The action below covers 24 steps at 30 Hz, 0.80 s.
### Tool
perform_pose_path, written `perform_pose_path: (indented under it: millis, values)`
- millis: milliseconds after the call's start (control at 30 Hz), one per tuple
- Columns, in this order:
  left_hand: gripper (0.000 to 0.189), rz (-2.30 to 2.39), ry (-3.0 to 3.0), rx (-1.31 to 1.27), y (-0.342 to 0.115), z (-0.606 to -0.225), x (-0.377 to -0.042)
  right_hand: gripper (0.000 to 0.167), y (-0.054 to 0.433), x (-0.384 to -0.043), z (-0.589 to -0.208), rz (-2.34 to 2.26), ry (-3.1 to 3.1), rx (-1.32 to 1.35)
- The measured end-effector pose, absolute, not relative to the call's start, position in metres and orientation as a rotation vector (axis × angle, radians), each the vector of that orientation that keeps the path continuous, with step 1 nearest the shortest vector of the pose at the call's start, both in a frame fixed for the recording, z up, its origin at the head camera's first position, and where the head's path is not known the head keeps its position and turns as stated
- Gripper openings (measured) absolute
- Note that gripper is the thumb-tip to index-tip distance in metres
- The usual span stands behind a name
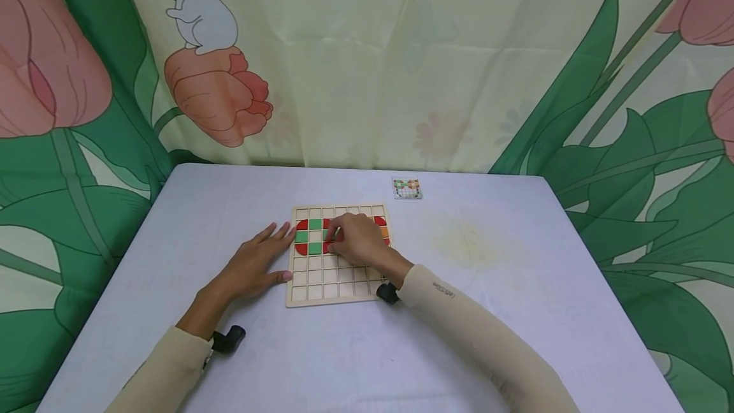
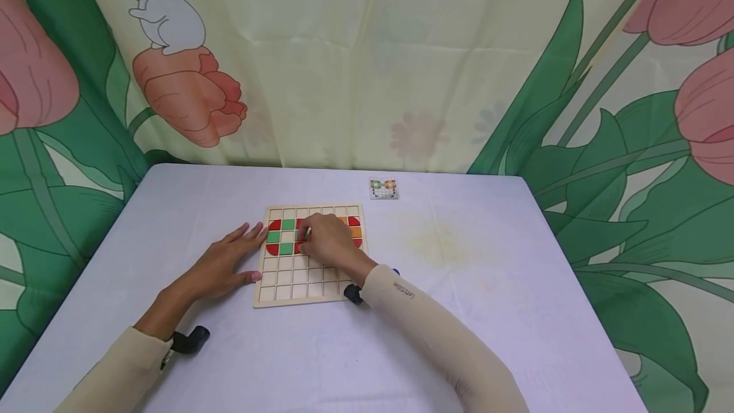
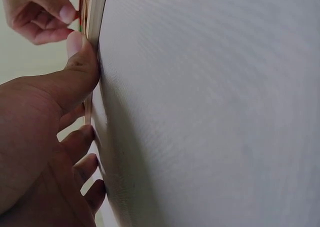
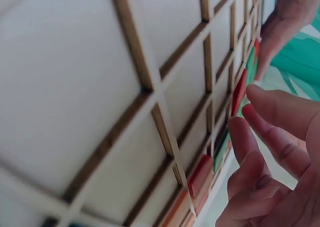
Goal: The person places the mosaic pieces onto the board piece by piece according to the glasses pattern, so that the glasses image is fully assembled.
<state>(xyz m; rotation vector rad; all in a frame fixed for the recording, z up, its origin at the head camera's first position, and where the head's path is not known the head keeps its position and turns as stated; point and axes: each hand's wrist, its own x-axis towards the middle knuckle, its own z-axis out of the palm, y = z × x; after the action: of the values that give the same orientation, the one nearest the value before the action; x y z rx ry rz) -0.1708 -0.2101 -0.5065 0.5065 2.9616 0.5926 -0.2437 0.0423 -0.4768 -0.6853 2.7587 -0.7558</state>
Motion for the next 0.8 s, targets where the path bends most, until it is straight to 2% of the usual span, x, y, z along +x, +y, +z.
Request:
perform_pose_path:
  millis: [533, 800]
  values:
    - [0.098, 0.561, 2.963, 0.475, -0.211, -0.509, -0.173, 0.012, 0.114, -0.233, -0.453, -0.895, 2.753, -0.554]
    - [0.098, 0.574, 2.969, 0.485, -0.209, -0.511, -0.173, 0.015, 0.15, -0.226, -0.455, -0.861, 2.801, -0.409]
